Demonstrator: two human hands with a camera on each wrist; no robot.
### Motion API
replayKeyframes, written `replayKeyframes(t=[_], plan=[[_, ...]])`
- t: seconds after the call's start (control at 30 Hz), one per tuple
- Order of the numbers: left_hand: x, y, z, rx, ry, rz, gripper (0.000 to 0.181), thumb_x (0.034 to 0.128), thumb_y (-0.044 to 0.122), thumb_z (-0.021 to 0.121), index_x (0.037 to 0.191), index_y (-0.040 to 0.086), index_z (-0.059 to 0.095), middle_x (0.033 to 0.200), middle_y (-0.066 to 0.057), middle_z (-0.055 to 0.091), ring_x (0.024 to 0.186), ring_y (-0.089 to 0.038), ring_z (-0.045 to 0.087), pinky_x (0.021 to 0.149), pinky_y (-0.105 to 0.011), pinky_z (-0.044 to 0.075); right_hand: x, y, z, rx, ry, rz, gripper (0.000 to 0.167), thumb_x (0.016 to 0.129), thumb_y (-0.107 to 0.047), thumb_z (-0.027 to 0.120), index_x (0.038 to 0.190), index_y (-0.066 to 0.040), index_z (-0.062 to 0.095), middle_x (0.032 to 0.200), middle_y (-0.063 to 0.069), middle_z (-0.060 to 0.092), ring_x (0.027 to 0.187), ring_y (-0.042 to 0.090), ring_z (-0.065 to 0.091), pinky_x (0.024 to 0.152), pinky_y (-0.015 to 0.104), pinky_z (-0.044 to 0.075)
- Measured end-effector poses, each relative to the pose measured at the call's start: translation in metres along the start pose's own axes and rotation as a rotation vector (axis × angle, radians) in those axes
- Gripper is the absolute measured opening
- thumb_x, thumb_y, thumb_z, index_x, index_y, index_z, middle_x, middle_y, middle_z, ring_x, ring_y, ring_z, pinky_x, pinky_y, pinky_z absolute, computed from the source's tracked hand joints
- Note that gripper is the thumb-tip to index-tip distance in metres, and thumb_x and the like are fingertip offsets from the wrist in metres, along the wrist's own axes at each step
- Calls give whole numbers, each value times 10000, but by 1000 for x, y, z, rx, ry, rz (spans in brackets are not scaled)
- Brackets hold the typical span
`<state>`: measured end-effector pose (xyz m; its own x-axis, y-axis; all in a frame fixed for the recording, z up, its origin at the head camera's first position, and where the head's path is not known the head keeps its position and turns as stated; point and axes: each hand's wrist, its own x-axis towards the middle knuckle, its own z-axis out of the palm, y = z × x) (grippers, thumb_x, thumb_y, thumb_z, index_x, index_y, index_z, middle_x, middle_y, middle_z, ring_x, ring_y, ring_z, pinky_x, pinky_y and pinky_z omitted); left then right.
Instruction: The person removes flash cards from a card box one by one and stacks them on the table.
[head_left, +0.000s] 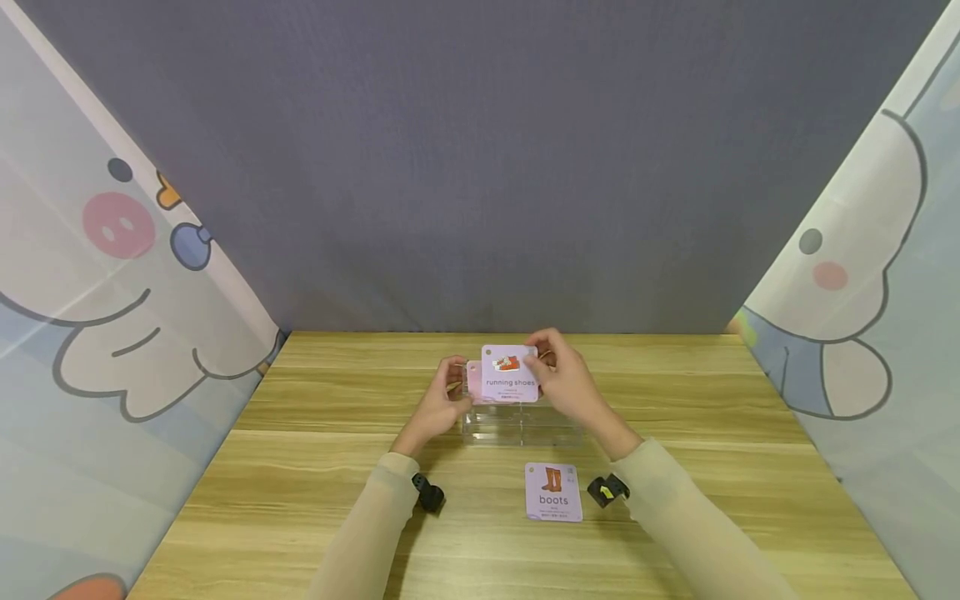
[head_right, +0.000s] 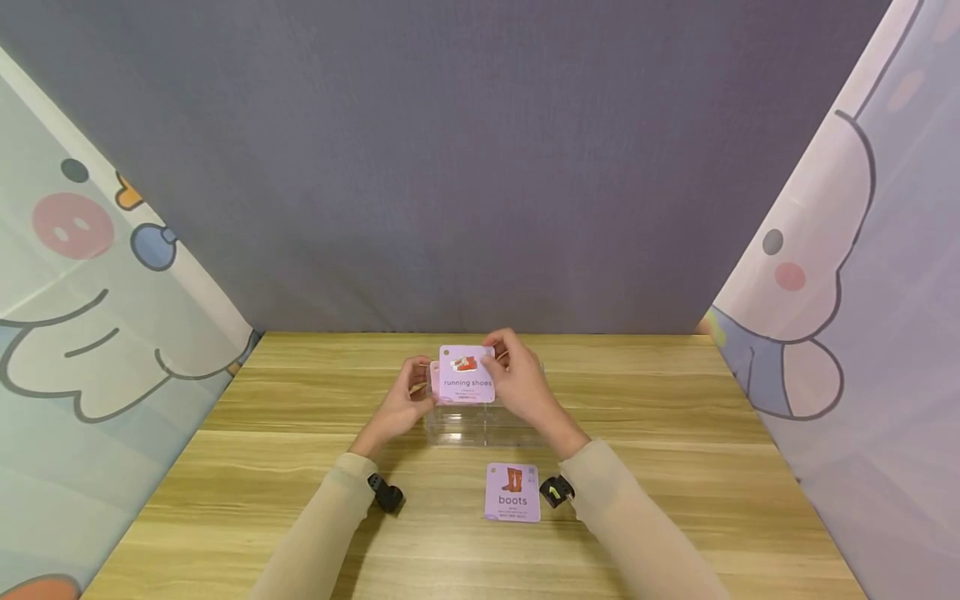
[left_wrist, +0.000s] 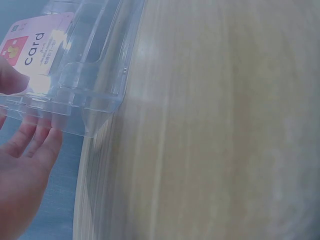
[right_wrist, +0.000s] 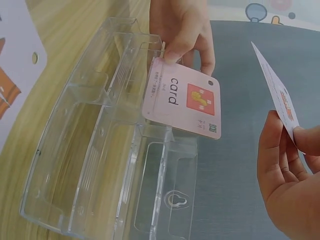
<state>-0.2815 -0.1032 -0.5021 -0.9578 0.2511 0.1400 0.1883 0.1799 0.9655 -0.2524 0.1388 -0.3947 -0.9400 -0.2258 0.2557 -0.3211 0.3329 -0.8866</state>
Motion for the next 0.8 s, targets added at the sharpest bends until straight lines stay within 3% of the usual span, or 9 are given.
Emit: replayKeyframes(t=[0.23,0.47,0.6,0.8], plan=[[-1,0,0,-2,12,26,667,849,-119,633,1443,29,369,1305,-198,499,1238,-367,475,1134,-541,378,-4,-5,-3,2,-1,-6,205,1015,-11,571,1213,-56,550,1018,146,569,786,254,574,534,456,570],[0,-1,-1,-13,5,27,692,824,-137,618,1444,46,370,1317,-217,483,1262,-397,452,1152,-559,350,-7,-9,-6,26,-2,-2,210,1015,-14,573,1220,-43,542,1031,163,556,778,248,582,511,296,548],[1,-1,-2,-6,-14,5,700,849,-137,595,1479,-16,313,1346,-251,449,1286,-432,420,1162,-582,323,-9,-12,-8,37,0,8,209,1014,-12,574,1218,-40,542,1032,167,554,784,254,588,523,291,552],[-10,32,-4,20,-50,-3,644,876,-126,592,1453,-54,314,1334,-266,459,1282,-451,424,1155,-611,319,-12,-15,-11,45,6,-10,210,1006,4,579,1211,-24,545,1017,172,557,781,258,588,523,299,557]])
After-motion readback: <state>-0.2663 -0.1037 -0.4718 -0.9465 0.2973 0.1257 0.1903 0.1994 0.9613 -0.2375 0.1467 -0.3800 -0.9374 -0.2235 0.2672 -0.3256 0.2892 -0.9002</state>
